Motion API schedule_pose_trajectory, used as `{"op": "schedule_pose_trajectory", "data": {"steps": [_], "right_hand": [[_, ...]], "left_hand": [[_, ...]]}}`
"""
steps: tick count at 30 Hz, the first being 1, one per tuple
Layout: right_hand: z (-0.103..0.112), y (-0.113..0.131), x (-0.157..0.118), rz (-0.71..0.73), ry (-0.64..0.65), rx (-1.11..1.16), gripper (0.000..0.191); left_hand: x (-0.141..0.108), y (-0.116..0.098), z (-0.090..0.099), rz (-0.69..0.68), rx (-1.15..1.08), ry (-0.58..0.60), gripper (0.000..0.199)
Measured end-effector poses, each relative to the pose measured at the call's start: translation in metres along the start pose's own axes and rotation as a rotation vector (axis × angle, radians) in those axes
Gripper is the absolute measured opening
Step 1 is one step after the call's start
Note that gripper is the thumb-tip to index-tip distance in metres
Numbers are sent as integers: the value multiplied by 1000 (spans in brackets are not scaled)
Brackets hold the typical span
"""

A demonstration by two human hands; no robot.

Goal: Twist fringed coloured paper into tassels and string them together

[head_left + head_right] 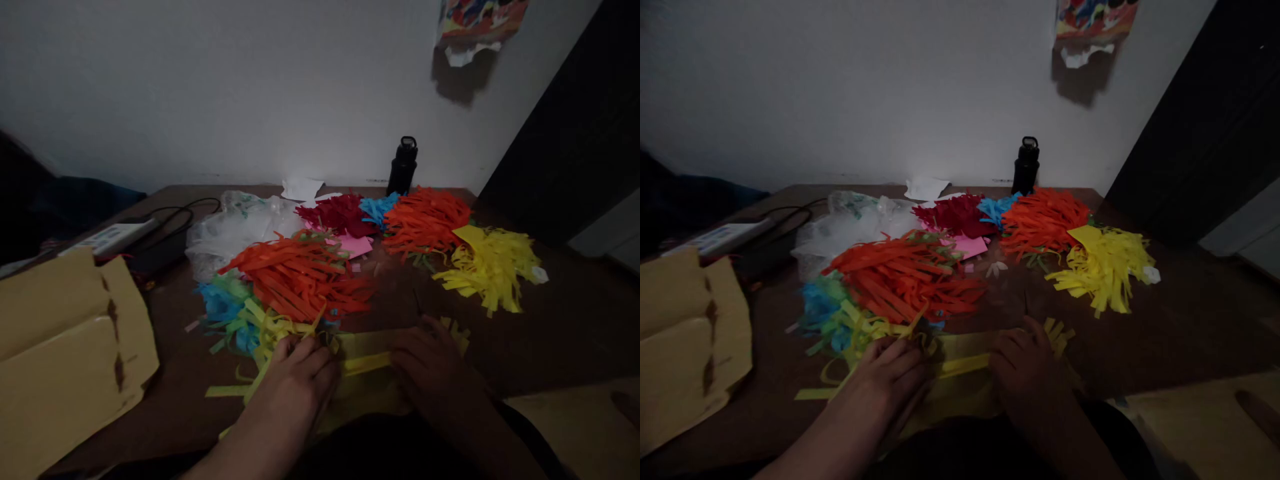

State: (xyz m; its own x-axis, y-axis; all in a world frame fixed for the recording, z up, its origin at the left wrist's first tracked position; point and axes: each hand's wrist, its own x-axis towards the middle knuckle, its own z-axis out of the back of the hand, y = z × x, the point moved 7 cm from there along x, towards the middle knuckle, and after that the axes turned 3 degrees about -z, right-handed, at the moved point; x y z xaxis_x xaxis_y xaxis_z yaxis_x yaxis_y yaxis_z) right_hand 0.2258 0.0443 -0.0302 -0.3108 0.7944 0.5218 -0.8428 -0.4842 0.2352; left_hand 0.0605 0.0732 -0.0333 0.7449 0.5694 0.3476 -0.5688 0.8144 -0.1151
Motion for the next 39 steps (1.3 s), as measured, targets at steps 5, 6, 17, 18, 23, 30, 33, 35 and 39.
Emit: {"op": "schedule_pose_trajectory", "data": {"steps": [5,6,17,18,23,30,33,35,39], "right_hand": [[-11,-6,7,-128,30,-78,19],[-13,-8,8,-158,38,-107,17],[-12,21,17,30,-110,-24,18],[-15,24,17,59,-96,-8,17],[-24,27,19,101,-24,-28,13],[-28,36,21,170,10,-106,25],[-27,41,21,166,-10,-93,26],[-28,40,20,154,11,-96,25],[-23,29,17,128,-16,-80,16]], "left_hand": [[6,6,-5,126,66,77,18],[8,7,-5,150,74,94,16],[16,-4,-5,-8,36,18,11],[15,-5,-6,-17,13,11,11],[17,-7,-6,-63,23,-20,16],[20,-4,-1,1,-65,82,13],[19,-6,0,12,-89,99,11],[18,-5,-2,15,-92,88,11],[13,2,-4,42,-76,-20,16]]}}
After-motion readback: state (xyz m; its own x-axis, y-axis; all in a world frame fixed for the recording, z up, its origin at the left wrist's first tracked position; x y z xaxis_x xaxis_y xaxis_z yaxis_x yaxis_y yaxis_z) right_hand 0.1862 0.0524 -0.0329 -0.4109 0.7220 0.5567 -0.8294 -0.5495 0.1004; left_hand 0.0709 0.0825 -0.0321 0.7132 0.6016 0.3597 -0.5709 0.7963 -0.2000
